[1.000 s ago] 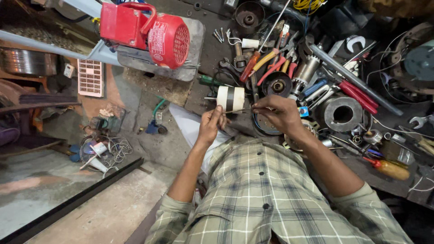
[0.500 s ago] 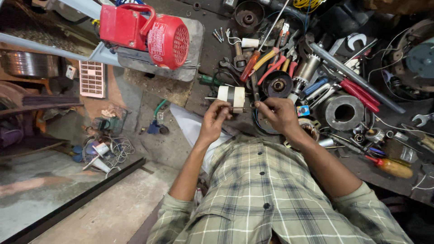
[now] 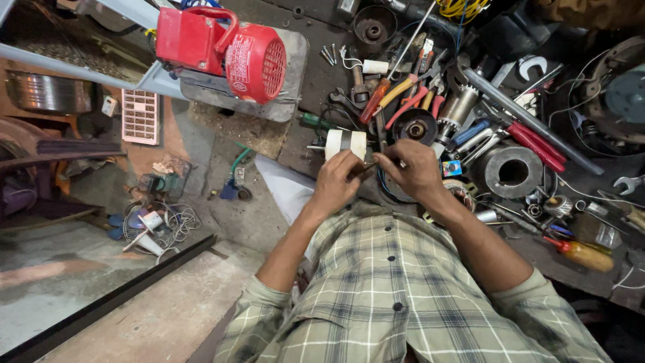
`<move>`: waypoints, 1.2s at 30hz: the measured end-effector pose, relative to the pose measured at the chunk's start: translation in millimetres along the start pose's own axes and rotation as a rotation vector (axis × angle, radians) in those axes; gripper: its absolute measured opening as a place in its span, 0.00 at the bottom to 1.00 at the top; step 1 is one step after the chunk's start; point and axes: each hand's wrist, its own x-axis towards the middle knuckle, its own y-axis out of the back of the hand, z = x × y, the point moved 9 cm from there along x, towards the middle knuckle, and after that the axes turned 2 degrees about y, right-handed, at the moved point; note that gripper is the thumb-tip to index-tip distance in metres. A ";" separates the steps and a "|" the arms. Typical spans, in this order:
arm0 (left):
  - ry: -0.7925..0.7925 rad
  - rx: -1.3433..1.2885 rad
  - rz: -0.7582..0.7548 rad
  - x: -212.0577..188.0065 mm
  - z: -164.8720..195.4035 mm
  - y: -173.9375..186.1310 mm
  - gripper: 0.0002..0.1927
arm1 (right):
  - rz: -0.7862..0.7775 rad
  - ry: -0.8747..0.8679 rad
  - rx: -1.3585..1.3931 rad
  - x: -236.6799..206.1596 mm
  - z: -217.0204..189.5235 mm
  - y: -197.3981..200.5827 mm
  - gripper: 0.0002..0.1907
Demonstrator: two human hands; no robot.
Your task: The person uses pliers to strip and adjust wires on a white cylindrical electrical component, then wipes it with a cloth. They later walk to a water dispenser and operate the tap.
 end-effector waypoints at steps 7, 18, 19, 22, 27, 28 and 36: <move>-0.005 -0.180 -0.100 2.2 2.5 -18.7 0.22 | 0.010 0.041 0.051 2.1 0.7 1.9 0.06; 0.105 -0.206 -0.119 12.2 3.8 -24.9 0.09 | -0.004 -0.070 0.191 0.5 18.2 1.5 0.12; 0.100 -0.236 -0.103 12.3 3.9 -24.8 0.09 | 0.008 -0.013 0.253 0.9 14.0 2.7 0.13; 0.052 -0.168 -0.004 12.1 3.6 -17.1 0.11 | -0.173 -0.373 0.786 -9.5 39.3 -26.6 0.17; 0.072 -0.151 0.029 12.2 0.4 -13.2 0.10 | -0.164 -0.458 0.850 -21.8 60.1 -38.1 0.12; 0.070 -0.144 0.031 12.0 2.1 -13.1 0.10 | -0.138 -0.466 0.860 -24.0 64.8 -39.9 0.10; 0.143 -0.145 -0.032 7.6 1.3 -22.1 0.12 | -0.044 -0.465 0.772 -27.9 77.9 -43.3 0.05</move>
